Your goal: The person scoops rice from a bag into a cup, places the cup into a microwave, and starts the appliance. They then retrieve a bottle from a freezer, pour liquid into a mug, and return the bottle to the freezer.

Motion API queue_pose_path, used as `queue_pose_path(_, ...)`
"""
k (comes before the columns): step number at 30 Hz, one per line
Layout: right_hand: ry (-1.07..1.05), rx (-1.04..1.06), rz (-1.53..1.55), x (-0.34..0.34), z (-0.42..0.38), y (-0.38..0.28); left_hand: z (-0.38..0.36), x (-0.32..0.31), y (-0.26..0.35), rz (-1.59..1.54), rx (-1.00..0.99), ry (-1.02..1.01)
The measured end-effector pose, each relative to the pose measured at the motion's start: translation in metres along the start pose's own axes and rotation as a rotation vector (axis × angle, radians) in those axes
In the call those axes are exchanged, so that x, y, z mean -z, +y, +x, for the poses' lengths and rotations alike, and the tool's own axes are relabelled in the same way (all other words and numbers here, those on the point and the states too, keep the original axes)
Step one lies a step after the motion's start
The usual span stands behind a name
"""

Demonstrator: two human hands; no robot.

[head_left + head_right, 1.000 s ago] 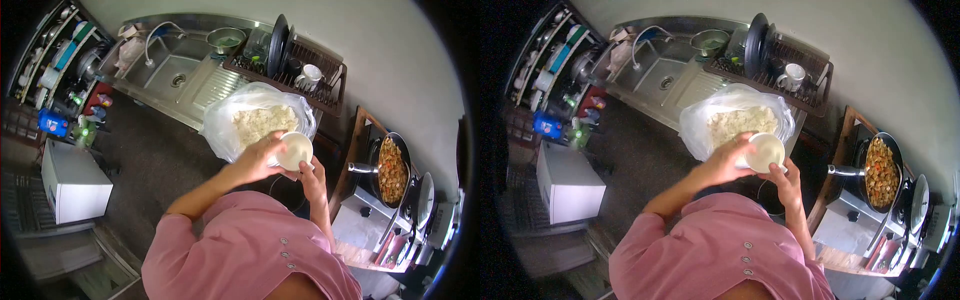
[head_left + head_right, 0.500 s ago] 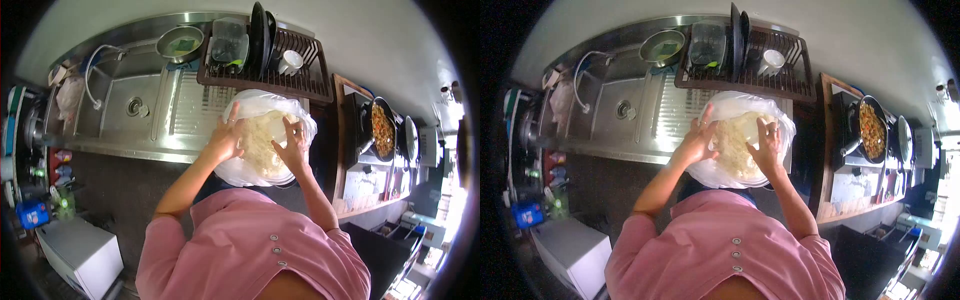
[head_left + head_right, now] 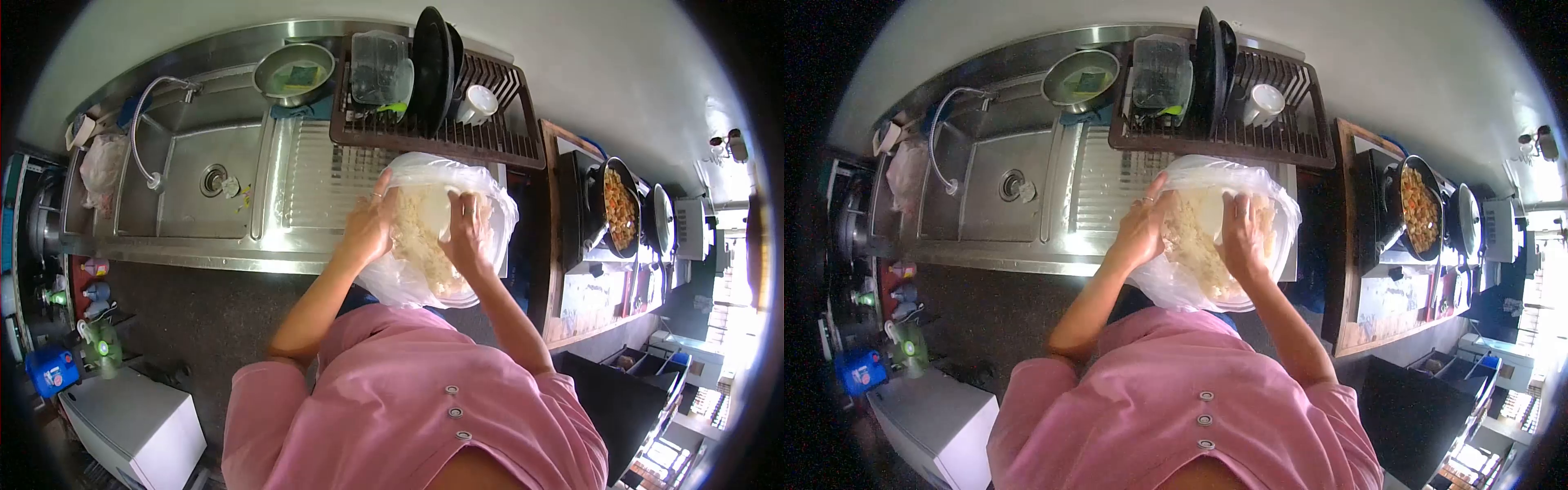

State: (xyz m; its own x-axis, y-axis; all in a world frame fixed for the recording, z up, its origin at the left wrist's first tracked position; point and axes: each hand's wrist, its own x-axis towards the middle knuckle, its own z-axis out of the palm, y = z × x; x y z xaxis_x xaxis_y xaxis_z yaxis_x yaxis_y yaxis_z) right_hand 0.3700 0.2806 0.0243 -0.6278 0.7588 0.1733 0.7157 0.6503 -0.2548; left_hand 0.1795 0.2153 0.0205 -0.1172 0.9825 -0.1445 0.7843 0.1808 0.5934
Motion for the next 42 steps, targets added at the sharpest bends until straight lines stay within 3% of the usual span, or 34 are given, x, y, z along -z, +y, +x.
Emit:
queue_pose_path(7, -0.284, -0.016, 0.144, 0.044, -0.034, -0.005, 0.003, -0.001, 0.001, 0.006, 0.022, -0.019)
queue_pose_path(11, -0.039, 0.091, 0.088, 0.038, 0.002, 0.005, 0.002, -0.006, -0.004, -0.004, -0.051, 0.031)
queue_pose_path(14, -0.124, -0.002, 0.16, 0.014, 0.023, -0.004, 0.002, -0.009, -0.008, 0.005, -0.068, 0.061)
queue_pose_path(18, -0.176, 0.153, 0.012, 0.006, -0.012, -0.012, 0.005, 0.003, 0.0, 0.002, 0.042, -0.036)
queue_pose_path(19, -0.268, 0.112, 0.062, 0.022, -0.019, -0.023, 0.007, 0.002, -0.001, -0.005, 0.043, -0.033)
queue_pose_path(23, -0.236, 0.263, 0.089, 0.034, -0.029, -0.019, 0.008, -0.002, -0.005, -0.059, 0.018, 0.009)
queue_pose_path(28, -0.077, -0.002, -0.02, 0.044, 0.002, 0.021, 0.009, -0.001, -0.006, -0.093, -0.009, 0.031)
queue_pose_path(30, -0.124, -0.093, -0.044, 0.055, 0.012, 0.032, 0.007, -0.004, -0.009, -0.073, -0.041, 0.082)
queue_pose_path(34, -0.054, 0.001, -0.185, 0.028, 0.009, 0.038, 0.009, -0.003, -0.009, -0.048, -0.048, 0.074)
queue_pose_path(36, -0.13, -0.098, -0.13, 0.02, 0.007, 0.018, 0.008, -0.011, -0.015, -0.072, -0.091, 0.115)
queue_pose_path(42, -0.167, -0.124, -0.107, 0.013, -0.01, 0.001, 0.01, -0.015, -0.016, -0.109, -0.057, 0.092)
